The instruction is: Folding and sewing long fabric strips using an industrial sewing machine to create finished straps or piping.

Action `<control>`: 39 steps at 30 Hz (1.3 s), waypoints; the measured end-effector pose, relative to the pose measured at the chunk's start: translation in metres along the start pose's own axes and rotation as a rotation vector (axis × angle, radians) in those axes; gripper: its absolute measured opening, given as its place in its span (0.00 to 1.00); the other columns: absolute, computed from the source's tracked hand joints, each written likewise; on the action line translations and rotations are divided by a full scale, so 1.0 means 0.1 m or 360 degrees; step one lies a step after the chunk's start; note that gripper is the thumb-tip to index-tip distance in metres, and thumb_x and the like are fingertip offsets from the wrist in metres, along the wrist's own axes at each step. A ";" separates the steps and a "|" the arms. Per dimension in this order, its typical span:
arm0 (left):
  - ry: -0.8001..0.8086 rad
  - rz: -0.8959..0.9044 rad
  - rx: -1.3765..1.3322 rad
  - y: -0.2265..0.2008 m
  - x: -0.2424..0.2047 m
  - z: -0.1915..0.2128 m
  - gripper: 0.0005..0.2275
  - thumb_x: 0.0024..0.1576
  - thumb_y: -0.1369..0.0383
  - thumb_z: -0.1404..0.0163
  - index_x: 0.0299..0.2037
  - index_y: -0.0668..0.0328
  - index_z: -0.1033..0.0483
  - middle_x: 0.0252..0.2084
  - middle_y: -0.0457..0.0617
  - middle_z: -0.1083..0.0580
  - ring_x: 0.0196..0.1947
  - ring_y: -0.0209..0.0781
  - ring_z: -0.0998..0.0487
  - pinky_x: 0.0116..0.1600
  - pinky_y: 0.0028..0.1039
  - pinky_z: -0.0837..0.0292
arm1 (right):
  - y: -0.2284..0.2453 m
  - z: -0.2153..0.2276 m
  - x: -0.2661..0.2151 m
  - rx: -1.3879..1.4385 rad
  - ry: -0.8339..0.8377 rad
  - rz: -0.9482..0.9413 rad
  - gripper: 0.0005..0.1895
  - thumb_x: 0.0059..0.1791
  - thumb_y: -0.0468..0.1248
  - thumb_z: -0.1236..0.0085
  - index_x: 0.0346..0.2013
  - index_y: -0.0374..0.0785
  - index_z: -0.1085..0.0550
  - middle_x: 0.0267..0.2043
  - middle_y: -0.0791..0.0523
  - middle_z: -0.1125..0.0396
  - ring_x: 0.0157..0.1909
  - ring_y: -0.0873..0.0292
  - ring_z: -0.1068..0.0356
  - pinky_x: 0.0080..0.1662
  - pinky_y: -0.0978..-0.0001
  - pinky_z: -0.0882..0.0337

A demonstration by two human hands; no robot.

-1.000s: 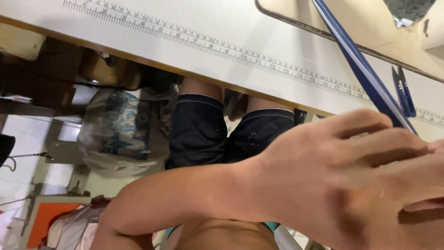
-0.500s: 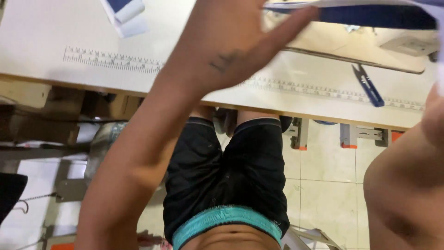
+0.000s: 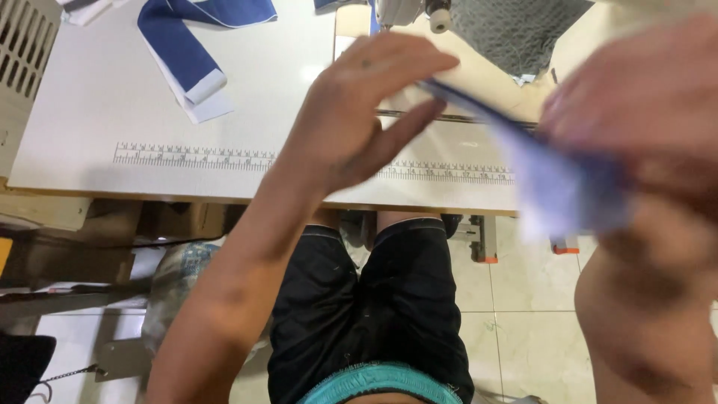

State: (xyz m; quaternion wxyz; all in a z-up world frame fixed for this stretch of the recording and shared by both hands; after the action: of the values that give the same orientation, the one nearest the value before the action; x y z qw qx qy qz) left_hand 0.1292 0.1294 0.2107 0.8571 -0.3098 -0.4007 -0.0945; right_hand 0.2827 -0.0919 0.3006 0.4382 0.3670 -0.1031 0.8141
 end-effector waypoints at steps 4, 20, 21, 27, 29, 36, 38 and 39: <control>0.0062 -0.0051 0.0012 -0.55 -0.40 -0.03 0.13 0.72 0.68 0.36 0.65 0.53 0.17 0.64 0.56 0.14 0.66 0.57 0.13 0.77 0.54 0.20 | 0.85 -0.38 0.13 -0.0134 -0.0185 -0.0387 0.20 0.54 0.41 0.59 0.31 0.31 0.22 0.35 0.45 0.24 0.37 0.43 0.19 0.47 0.47 0.19; 0.0066 -0.0085 -0.0040 -0.98 -1.22 -0.28 0.06 0.75 0.73 0.45 0.47 0.58 0.13 0.51 0.52 0.14 0.53 0.50 0.09 0.59 0.38 0.14 | -0.55 -1.23 -0.93 -0.0219 0.0397 -0.0402 0.24 0.60 0.37 0.30 0.70 0.43 0.25 0.75 0.46 0.32 0.70 0.41 0.24 0.69 0.48 0.23; 0.0103 -0.0104 -0.0052 -0.95 -1.26 -0.31 0.04 0.74 0.74 0.42 0.49 0.59 0.13 0.52 0.52 0.14 0.53 0.50 0.10 0.59 0.38 0.14 | -0.73 -1.34 -0.95 -0.0465 0.0485 -0.0427 0.32 0.57 0.38 0.24 0.74 0.44 0.29 0.78 0.44 0.34 0.73 0.38 0.27 0.71 0.45 0.24; 0.0204 0.0076 0.0022 -0.88 -1.50 -0.45 0.03 0.72 0.70 0.34 0.47 0.49 0.14 0.53 0.42 0.13 0.55 0.40 0.10 0.59 0.32 0.14 | -0.71 -1.57 -1.04 -0.0440 0.0447 -0.0409 0.27 0.58 0.40 0.27 0.70 0.40 0.25 0.77 0.43 0.32 0.77 0.37 0.30 0.76 0.42 0.27; 0.0187 0.0083 0.0028 -0.82 -1.60 -0.52 0.02 0.71 0.70 0.34 0.47 0.49 0.14 0.53 0.41 0.13 0.55 0.40 0.09 0.58 0.31 0.14 | -0.69 -1.61 -1.05 -0.0451 0.0494 -0.0420 0.26 0.58 0.41 0.28 0.70 0.43 0.24 0.78 0.45 0.32 0.78 0.38 0.30 0.76 0.43 0.30; 0.0256 0.0088 0.0109 -0.68 -1.94 -0.65 0.05 0.70 0.70 0.34 0.52 0.48 0.14 0.54 0.41 0.12 0.58 0.40 0.10 0.57 0.30 0.13 | -0.66 -1.69 -1.09 -0.0406 0.0583 -0.0540 0.22 0.60 0.41 0.34 0.69 0.42 0.22 0.77 0.48 0.30 0.79 0.39 0.31 0.78 0.40 0.36; 0.0234 0.0167 0.0116 -0.69 -1.96 -0.66 0.03 0.70 0.69 0.34 0.50 0.48 0.14 0.53 0.40 0.12 0.57 0.38 0.10 0.57 0.30 0.13 | -0.66 -1.69 -1.10 -0.0388 0.0593 -0.0557 0.23 0.60 0.41 0.36 0.70 0.42 0.23 0.78 0.48 0.31 0.80 0.38 0.32 0.79 0.40 0.37; 0.0212 0.0245 0.0121 -0.69 -1.96 -0.66 0.01 0.70 0.68 0.35 0.47 0.49 0.14 0.52 0.38 0.12 0.56 0.37 0.10 0.56 0.30 0.13 | -0.66 -1.69 -1.10 -0.0372 0.0605 -0.0575 0.23 0.60 0.40 0.37 0.71 0.41 0.23 0.79 0.47 0.31 0.81 0.38 0.34 0.79 0.40 0.38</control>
State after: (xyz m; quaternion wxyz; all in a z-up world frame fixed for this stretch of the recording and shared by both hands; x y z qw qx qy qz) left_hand 0.0130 0.0175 0.0639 0.8977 -0.2999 -0.3211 -0.0334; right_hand 0.2875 -0.0402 0.0949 0.6271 0.1673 -0.0453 0.7594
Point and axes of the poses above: each hand's wrist, its own x-axis towards the middle knuckle, its own z-axis out of the back of the hand, y = z × x, the point moved 2 cm from there along x, towards the middle knuckle
